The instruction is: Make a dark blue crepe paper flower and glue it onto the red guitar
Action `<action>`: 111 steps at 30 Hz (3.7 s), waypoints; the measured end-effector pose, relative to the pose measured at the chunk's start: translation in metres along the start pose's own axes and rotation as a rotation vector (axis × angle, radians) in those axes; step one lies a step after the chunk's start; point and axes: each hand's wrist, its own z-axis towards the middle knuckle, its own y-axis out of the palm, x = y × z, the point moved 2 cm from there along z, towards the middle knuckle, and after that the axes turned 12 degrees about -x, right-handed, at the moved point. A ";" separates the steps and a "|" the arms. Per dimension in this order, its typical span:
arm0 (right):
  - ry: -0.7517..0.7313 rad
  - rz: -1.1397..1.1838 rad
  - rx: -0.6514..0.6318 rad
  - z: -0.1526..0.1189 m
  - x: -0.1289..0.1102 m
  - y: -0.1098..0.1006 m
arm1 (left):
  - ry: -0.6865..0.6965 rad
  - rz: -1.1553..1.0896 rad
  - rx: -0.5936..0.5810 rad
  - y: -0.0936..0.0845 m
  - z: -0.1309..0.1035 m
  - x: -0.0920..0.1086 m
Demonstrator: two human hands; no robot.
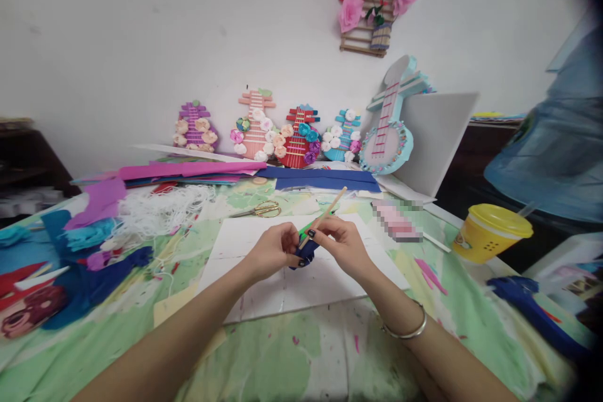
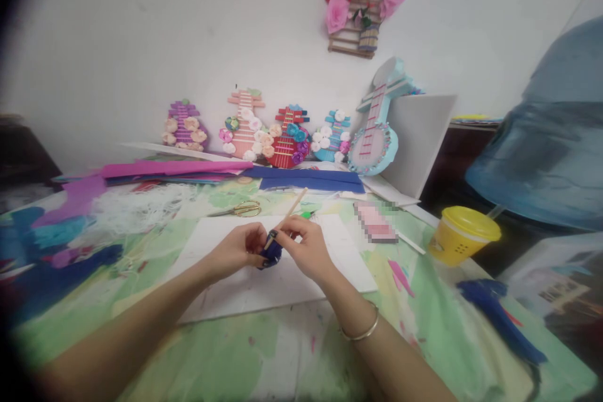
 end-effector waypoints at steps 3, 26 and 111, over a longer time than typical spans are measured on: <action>0.001 -0.012 -0.005 0.000 0.000 0.000 | -0.003 -0.010 0.014 -0.001 0.000 -0.001; 0.003 -0.009 -0.016 0.000 -0.001 0.000 | -0.015 0.038 0.004 -0.001 -0.002 0.003; 0.010 0.014 -0.025 0.000 0.001 0.002 | -0.033 0.096 -0.012 -0.002 -0.002 0.002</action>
